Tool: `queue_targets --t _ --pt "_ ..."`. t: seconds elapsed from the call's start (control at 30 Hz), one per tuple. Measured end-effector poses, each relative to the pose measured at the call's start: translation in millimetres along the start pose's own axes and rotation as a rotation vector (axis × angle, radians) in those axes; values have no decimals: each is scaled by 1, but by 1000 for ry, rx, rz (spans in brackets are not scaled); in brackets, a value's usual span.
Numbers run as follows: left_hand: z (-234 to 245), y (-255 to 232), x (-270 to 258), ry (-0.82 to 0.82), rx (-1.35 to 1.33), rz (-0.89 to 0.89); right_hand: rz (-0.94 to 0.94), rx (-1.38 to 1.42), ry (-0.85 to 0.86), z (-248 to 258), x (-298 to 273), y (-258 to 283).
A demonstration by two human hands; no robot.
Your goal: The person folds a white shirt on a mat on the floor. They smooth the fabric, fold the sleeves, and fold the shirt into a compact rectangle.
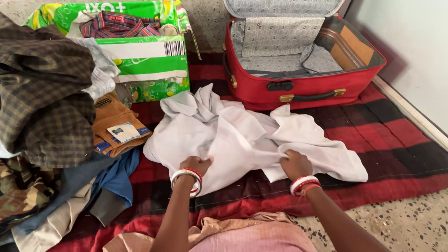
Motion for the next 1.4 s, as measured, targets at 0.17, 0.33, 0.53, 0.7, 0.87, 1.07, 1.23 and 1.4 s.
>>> queue_targets --t 0.17,0.33,0.53,0.7,0.87,1.07,1.23,1.4 --pt "-14 8 3 -41 -12 34 64 -201 -51 -1 -14 13" --pt "-30 15 10 163 155 -5 503 38 -114 -17 -19 57" --pt "-35 37 18 362 180 -40 373 -11 112 -47 -24 63" --pt "-44 35 36 155 142 -103 326 194 102 -40 -19 47" --pt "-19 9 36 -324 -182 -124 273 458 27 -35 -6 36" --pt "-21 -18 5 37 14 -145 279 250 230 -56 5 15" --pt "-33 -24 -5 109 114 -209 187 261 303 -66 9 40" --pt "-37 -14 4 56 -156 -133 174 233 291 -59 -4 72"
Point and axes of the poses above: each hand's wrist, its own x-axis towards the middle knuckle, its own z-axis out of the back of the hand, y = z × x, the point moved 3 cm from there along x, towards the middle knuckle, and after that the axes turned 13 degrees about -z, right-handed, at the moved point
